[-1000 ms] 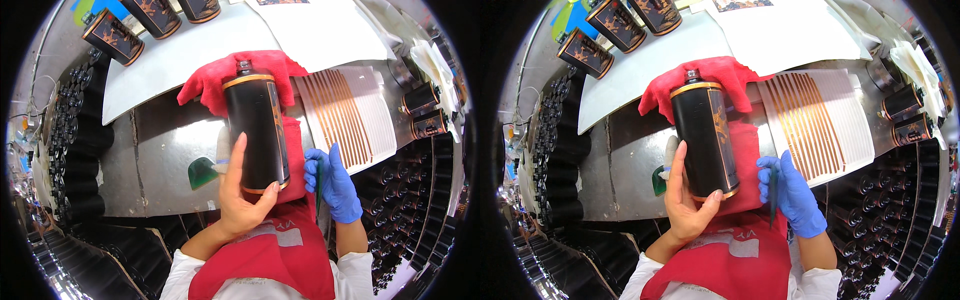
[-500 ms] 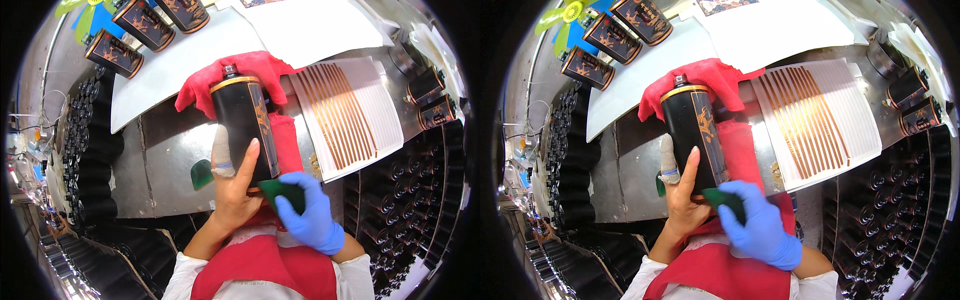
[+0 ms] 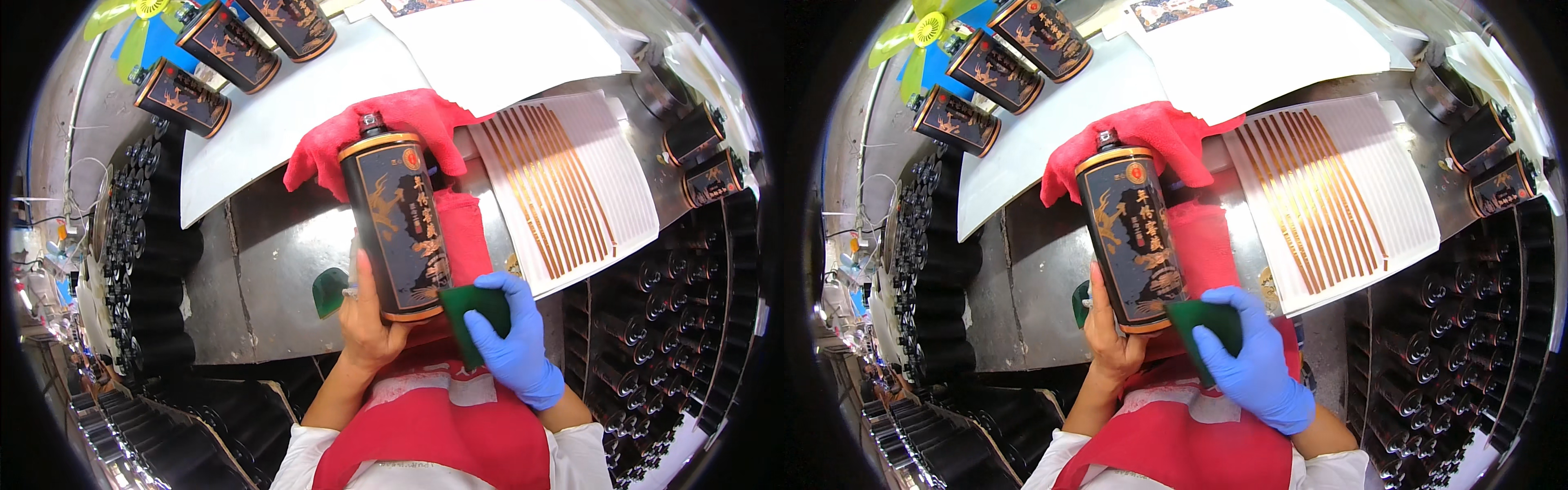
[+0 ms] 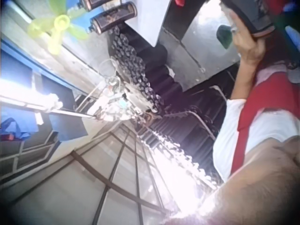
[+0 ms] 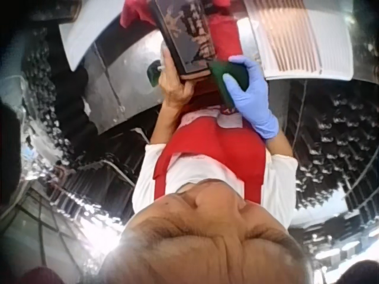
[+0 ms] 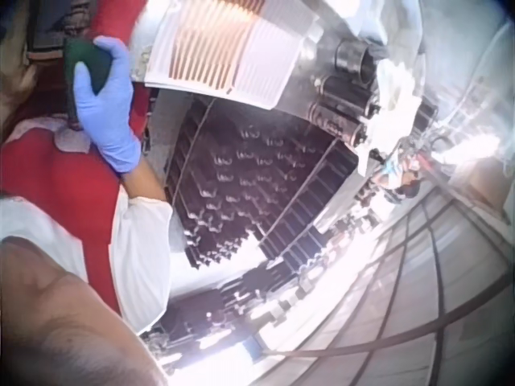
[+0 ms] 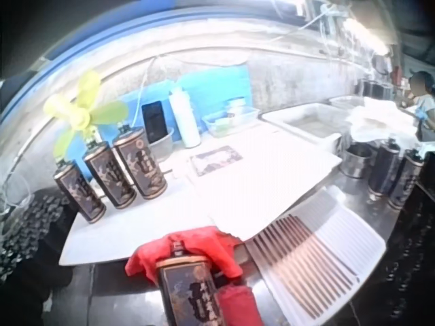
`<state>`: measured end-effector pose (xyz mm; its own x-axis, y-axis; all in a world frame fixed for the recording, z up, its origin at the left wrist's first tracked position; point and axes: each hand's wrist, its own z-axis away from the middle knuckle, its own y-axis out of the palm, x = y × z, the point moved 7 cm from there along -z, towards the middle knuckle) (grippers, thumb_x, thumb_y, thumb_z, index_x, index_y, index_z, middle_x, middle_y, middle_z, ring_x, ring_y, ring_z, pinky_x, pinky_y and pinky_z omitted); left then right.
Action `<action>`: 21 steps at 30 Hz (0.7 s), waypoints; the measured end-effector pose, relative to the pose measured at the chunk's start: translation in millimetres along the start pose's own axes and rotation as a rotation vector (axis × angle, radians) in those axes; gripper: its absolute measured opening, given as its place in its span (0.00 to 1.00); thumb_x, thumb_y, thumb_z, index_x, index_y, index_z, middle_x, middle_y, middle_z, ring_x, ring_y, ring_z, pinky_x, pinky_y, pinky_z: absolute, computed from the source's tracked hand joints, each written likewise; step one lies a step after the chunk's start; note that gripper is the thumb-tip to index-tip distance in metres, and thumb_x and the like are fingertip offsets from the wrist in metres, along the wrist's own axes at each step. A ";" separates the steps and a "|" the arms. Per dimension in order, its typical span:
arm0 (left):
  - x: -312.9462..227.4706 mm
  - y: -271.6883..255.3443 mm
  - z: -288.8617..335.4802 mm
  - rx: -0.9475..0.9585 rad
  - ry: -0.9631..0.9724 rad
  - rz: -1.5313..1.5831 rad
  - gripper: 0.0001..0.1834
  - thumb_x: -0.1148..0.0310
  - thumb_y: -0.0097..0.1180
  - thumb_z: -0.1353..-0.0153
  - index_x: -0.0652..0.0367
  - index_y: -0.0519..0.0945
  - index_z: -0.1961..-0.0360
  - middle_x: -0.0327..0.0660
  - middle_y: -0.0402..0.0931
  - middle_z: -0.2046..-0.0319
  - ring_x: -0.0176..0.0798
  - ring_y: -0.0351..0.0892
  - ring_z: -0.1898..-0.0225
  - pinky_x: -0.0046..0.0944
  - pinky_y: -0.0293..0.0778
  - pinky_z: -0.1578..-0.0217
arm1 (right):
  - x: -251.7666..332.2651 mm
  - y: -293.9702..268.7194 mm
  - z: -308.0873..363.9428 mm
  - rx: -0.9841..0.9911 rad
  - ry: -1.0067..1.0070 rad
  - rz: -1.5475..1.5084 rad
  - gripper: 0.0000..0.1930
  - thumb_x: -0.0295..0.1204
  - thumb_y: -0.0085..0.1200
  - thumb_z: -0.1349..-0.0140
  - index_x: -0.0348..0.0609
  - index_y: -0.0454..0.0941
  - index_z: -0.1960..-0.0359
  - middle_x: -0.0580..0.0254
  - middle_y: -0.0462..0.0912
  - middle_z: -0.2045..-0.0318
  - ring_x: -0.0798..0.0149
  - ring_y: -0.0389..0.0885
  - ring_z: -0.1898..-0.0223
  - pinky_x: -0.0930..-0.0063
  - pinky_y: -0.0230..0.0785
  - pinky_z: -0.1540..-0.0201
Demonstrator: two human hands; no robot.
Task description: The person applies printed labels and copper-colored strips to black cylindrical containers. They use a green sponge to smooth the labels and a pink cloth to hold the containers steady. Finished containers are placed on a nearby table.
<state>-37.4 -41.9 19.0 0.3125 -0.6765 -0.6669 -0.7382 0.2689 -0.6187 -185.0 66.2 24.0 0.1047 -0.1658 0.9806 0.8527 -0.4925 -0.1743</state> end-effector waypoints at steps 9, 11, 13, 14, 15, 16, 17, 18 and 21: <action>15.6 -4.2 -2.1 0.231 -0.023 -0.172 0.42 0.70 0.59 0.48 0.74 0.52 0.36 0.60 0.66 0.44 0.53 0.63 0.39 0.49 0.49 0.37 | -31.8 -25.2 -11.0 -0.161 0.105 -0.116 0.18 0.23 0.56 0.43 0.37 0.67 0.51 0.58 0.75 0.59 0.69 0.73 0.56 0.75 0.67 0.51; 2.1 -13.5 -9.4 0.081 -0.114 0.000 0.51 0.70 0.66 0.55 0.73 0.48 0.35 0.59 0.68 0.46 0.51 0.67 0.43 0.47 0.56 0.40 | -8.6 -23.2 -7.2 -0.123 -0.026 0.030 0.19 0.23 0.56 0.43 0.39 0.68 0.50 0.58 0.77 0.59 0.68 0.76 0.58 0.75 0.70 0.54; -12.3 -8.6 -13.3 0.050 -0.048 0.040 0.58 0.69 0.71 0.59 0.74 0.44 0.34 0.60 0.68 0.47 0.55 0.68 0.44 0.47 0.56 0.40 | 20.9 2.5 0.7 0.015 -0.104 -0.036 0.19 0.24 0.56 0.43 0.40 0.68 0.50 0.57 0.78 0.59 0.67 0.79 0.60 0.74 0.72 0.57; -16.0 -0.1 -10.3 0.070 0.038 -0.052 0.58 0.67 0.71 0.59 0.75 0.44 0.35 0.61 0.67 0.46 0.59 0.65 0.42 0.50 0.51 0.38 | 31.6 13.6 4.8 0.092 -0.174 0.043 0.19 0.25 0.57 0.43 0.41 0.69 0.49 0.56 0.79 0.59 0.66 0.81 0.61 0.73 0.73 0.58; -17.3 2.8 -14.5 0.136 0.044 -0.061 0.58 0.69 0.71 0.59 0.75 0.42 0.34 0.60 0.67 0.47 0.57 0.68 0.44 0.47 0.55 0.41 | 31.8 19.1 4.0 0.125 -0.189 0.067 0.19 0.26 0.58 0.43 0.41 0.69 0.50 0.55 0.79 0.59 0.65 0.82 0.61 0.72 0.73 0.58; -18.3 6.3 -18.5 0.203 0.056 -0.070 0.59 0.72 0.70 0.59 0.74 0.40 0.34 0.58 0.68 0.48 0.54 0.70 0.47 0.45 0.60 0.44 | 24.6 13.9 0.8 0.082 -0.143 0.057 0.19 0.26 0.58 0.43 0.41 0.69 0.50 0.55 0.79 0.58 0.65 0.81 0.61 0.73 0.73 0.58; -19.4 9.8 -21.8 0.272 0.070 -0.076 0.60 0.75 0.70 0.59 0.74 0.38 0.34 0.57 0.69 0.49 0.52 0.73 0.49 0.43 0.65 0.46 | 16.1 6.8 -2.3 0.038 -0.096 0.047 0.19 0.26 0.58 0.43 0.41 0.69 0.50 0.55 0.78 0.58 0.66 0.81 0.60 0.73 0.73 0.57; -10.9 11.2 -17.3 0.256 0.065 0.064 0.60 0.78 0.69 0.59 0.73 0.36 0.34 0.55 0.70 0.50 0.49 0.75 0.52 0.40 0.68 0.49 | 6.1 1.6 -2.9 0.025 -0.028 0.008 0.19 0.26 0.57 0.43 0.40 0.68 0.50 0.55 0.78 0.58 0.66 0.79 0.58 0.74 0.71 0.55; 2.5 7.5 -11.4 0.217 -0.059 0.321 0.57 0.79 0.63 0.53 0.71 0.31 0.33 0.54 0.69 0.47 0.49 0.73 0.50 0.37 0.66 0.46 | -19.9 -0.4 -7.4 0.024 0.096 -0.140 0.17 0.24 0.56 0.42 0.40 0.68 0.51 0.58 0.76 0.59 0.68 0.76 0.57 0.75 0.70 0.54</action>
<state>-48.9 -49.4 17.4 0.1244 -0.4954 -0.8597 -0.6622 0.6038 -0.4438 -191.2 63.4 3.9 -0.0647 -0.1787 0.9818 0.8677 -0.4960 -0.0330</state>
